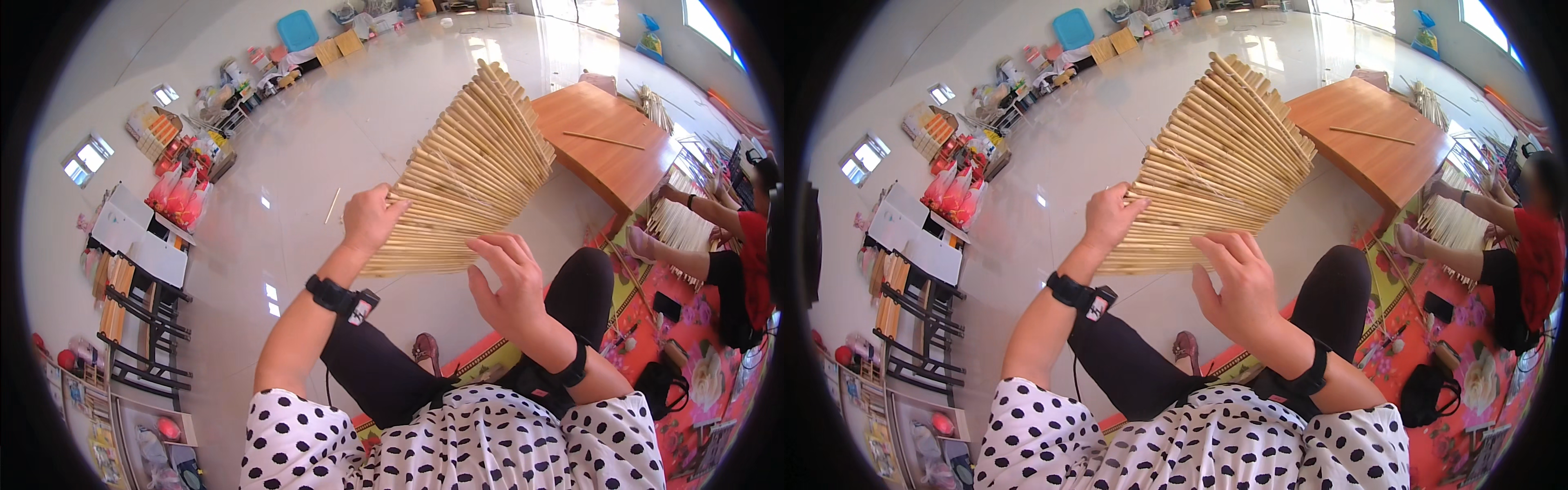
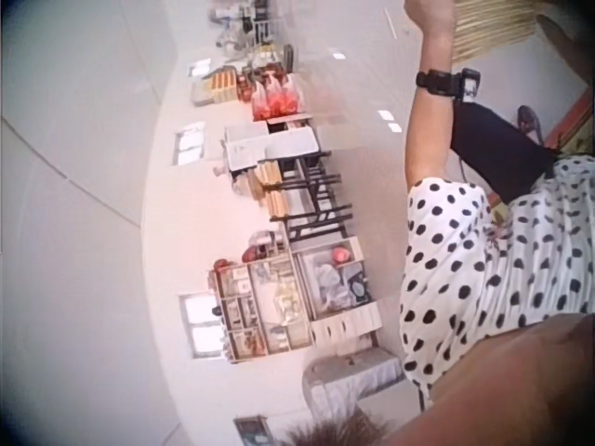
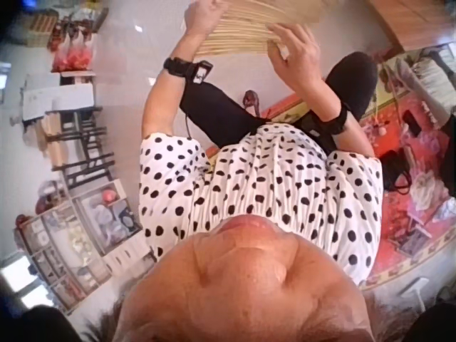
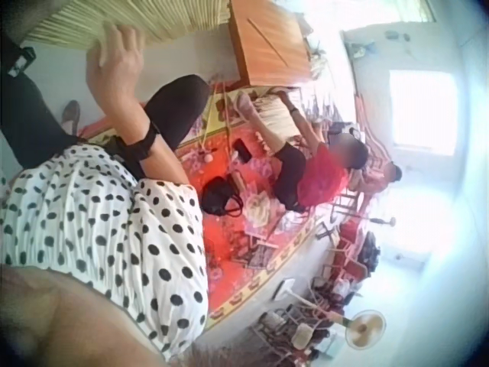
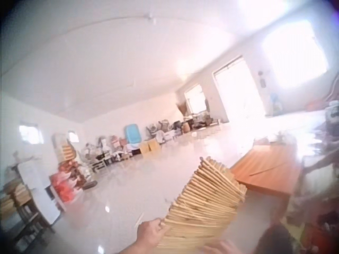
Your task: The person sits on the floor and weaves thin bamboo strips together using a needle and thread. They repeatedly pass the needle through the strips to bind them, rotating the bundle to work on different sections.
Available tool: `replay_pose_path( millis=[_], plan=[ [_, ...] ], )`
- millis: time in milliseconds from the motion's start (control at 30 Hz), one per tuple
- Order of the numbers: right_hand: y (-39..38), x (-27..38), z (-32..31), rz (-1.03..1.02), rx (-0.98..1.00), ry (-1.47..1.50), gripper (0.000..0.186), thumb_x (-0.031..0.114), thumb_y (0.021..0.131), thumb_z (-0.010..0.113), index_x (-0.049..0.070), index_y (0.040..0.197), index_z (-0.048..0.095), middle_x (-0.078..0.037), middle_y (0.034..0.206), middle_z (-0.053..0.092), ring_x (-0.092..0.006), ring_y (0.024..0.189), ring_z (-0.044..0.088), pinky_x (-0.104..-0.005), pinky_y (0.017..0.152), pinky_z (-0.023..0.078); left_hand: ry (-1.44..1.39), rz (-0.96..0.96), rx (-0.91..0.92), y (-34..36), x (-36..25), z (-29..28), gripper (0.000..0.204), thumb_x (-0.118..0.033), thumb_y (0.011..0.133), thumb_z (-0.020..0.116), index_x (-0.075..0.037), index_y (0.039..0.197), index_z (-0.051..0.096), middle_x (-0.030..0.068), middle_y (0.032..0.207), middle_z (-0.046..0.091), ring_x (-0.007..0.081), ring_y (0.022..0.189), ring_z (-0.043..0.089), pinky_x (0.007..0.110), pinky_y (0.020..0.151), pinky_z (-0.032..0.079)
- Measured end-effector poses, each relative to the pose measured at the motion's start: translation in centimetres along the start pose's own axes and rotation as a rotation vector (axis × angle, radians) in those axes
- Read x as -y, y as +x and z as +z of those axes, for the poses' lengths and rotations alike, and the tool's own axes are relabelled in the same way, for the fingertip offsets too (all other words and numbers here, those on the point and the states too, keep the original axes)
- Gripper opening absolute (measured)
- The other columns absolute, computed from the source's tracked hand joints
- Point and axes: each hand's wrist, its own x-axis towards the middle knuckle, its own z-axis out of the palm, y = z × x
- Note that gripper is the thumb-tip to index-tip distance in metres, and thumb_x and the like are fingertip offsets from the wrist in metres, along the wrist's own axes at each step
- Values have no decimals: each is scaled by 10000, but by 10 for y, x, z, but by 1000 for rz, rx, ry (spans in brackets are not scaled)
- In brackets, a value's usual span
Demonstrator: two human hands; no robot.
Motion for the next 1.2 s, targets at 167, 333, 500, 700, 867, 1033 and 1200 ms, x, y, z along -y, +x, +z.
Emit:
replay_pose_path(
  millis=[167,333,500,700,867,1033,1200],
  plan=[
    [6,-16,24,142,25,33,307,75,818,690,3,1117,691,-143,1047,684,-332,990,629,-415,860,521,-296,-212,27,-25,-5,54,271,-201,861,755,6,1034,730,117,864,760,174,774,711,315,731,532],
    [-1,-39,53,268,84,25,303,124,839,687,10,1120,699,-155,1068,683,-343,1019,631,-423,888,520,-444,-358,8,-57,-14,86,259,-196,859,741,9,1017,728,111,839,740,198,757,665,344,725,517],
    [-11,-44,72,338,140,71,345,155,862,684,3,1171,671,-174,1073,674,-359,1024,637,-434,883,524,-443,-423,-44,-86,-14,105,274,-276,857,719,-16,945,722,171,812,712,348,791,688,426,725,518],
    [-18,-50,79,482,72,66,478,192,878,694,-30,1287,586,-213,1079,647,-374,958,665,-438,821,542,-524,-383,-23,-106,-51,106,260,-232,928,617,-22,1066,683,212,970,693,394,942,659,457,797,517],
    [-22,-57,54,525,44,-47,491,233,889,709,-26,1288,589,-185,1062,656,-306,894,689,-400,772,556,-505,-14,90,-124,-88,109,449,-177,941,589,-24,1346,472,237,1248,565,412,1132,566,479,875,506],
    [-16,-39,18,608,92,-188,489,299,878,739,-20,1232,631,-146,988,679,-258,806,700,-383,725,561,-506,119,239,-141,-117,97,642,-212,928,636,19,1437,320,272,1337,474,449,1073,592,507,861,523],
    [-20,-42,-3,492,225,-450,441,327,869,743,-26,1125,678,-153,916,677,-324,754,688,-411,683,557,-452,136,507,-157,-118,94,767,-248,893,704,38,1464,278,277,1337,465,433,943,653,495,775,558]
  ],
)
